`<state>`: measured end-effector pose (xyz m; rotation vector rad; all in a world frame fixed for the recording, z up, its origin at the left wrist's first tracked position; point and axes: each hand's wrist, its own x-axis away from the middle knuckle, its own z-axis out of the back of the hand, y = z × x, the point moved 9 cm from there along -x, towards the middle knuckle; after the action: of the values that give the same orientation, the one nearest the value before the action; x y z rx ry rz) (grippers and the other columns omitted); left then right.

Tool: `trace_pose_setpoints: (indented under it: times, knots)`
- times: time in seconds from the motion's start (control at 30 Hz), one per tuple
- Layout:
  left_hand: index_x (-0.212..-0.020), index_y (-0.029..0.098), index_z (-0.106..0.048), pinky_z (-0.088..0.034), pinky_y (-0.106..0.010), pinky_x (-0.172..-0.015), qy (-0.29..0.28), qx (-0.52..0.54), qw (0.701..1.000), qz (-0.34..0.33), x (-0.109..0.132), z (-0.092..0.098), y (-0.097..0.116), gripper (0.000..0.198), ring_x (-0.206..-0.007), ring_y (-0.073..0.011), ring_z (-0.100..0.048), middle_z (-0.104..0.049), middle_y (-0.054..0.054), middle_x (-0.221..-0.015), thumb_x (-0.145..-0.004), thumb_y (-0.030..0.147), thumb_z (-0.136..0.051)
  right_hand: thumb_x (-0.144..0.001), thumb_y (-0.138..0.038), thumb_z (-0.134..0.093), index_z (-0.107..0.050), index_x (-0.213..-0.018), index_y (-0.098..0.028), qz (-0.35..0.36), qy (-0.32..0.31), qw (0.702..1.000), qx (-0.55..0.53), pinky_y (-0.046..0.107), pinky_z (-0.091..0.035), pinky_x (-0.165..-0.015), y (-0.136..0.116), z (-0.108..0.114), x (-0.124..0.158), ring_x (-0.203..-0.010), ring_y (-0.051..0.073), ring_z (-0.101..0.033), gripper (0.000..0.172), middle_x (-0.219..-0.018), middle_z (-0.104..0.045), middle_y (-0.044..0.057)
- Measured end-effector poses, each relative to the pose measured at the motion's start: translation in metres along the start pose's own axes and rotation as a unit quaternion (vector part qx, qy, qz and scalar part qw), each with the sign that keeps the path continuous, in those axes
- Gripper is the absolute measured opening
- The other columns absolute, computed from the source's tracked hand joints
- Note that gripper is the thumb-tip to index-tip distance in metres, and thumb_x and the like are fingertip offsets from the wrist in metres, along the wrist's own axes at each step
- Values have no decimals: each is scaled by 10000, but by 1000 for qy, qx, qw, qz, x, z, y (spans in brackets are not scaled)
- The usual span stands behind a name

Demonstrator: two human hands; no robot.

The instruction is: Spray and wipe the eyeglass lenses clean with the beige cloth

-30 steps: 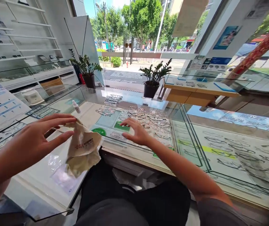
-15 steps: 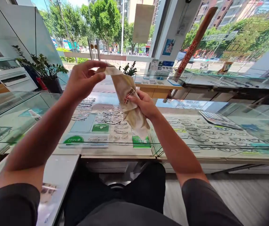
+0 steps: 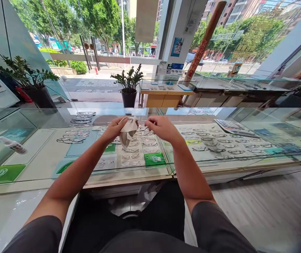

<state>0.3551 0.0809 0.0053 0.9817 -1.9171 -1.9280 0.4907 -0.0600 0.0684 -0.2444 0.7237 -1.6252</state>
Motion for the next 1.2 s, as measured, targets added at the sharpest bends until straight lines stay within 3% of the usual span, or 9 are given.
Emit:
trace_pose_setpoints:
  times: [0.13,0.37,0.47,0.6,0.83,0.9,1.0,1.1,1.2]
  knots:
    - [-790,167,-688,-392,-237,-521,-15,37,997,63,8,6,-22,547,-573,-99,-497,-613,-10,-691,-785,668,-906,-1076,-245,-485,-715,-820,-183,-144,-140,978,63,308,-482,-682,52,-49,-5,-600,155,-693,350,-811,-825,59]
    - [-722,160,-701,-422,-278,-624,-210,-19,971,108,27,-45,-39,417,-650,-134,-526,-613,-31,-736,-862,542,-789,-1026,-143,-531,-815,-913,-121,-218,-164,946,176,316,-526,-810,71,-95,-10,-846,243,-798,306,-885,-857,172]
    - [-653,177,-565,-329,-265,-594,-223,-44,966,120,30,-50,-44,470,-610,-111,-414,-498,14,-644,-805,533,-833,-1002,-126,-531,-838,-1028,-89,-228,-156,936,216,348,-532,-839,70,-95,-7,-1006,304,-815,311,-1032,-861,241]
    - [-788,199,-531,-276,-255,-588,-248,-8,959,138,36,-57,-42,452,-617,-104,-382,-472,44,-686,-763,488,-877,-996,-180,-557,-848,-1038,-96,-232,-141,932,241,357,-527,-832,71,-91,2,-1081,331,-812,305,-1140,-848,270]
    - [-909,183,-588,-381,-257,-688,-252,24,955,153,36,-59,-41,348,-703,-119,-478,-554,28,-782,-812,406,-837,-977,-243,-541,-746,-732,-191,-226,-89,944,223,326,-436,-660,56,-35,28,-733,216,-752,324,-820,-826,105]
    - [-949,179,-616,-439,-275,-770,-244,49,955,159,35,-59,-43,309,-780,-145,-564,-639,-3,-833,-828,373,-824,-989,-273,-518,-722,-734,-205,-179,5,967,179,322,-431,-643,38,-3,20,-665,188,-717,334,-764,-801,60]
    - [-968,172,-642,-476,-293,-826,-236,89,955,159,32,-57,-45,298,-851,-173,-634,-727,-55,-901,-842,368,-829,-988,-315,-545,-737,-791,-221,22,198,980,11,308,-497,-654,-1,32,-4,-659,177,-722,291,-748,-788,26]
    - [-936,171,-641,-407,-243,-678,-175,115,968,141,24,-44,-43,366,-702,-127,-548,-663,-13,-780,-833,434,-873,-1007,-329,-546,-747,-829,-236,191,294,925,-142,313,-552,-638,-18,31,-26,-646,176,-747,285,-762,-800,17]
    - [-978,177,-656,-251,-216,-553,-59,129,984,108,11,-15,-36,461,-569,-86,-382,-521,60,-647,-800,519,-909,-1026,-287,-574,-754,-848,-241,246,339,888,-191,312,-579,-648,-19,7,-39,-654,175,-765,257,-761,-802,11]
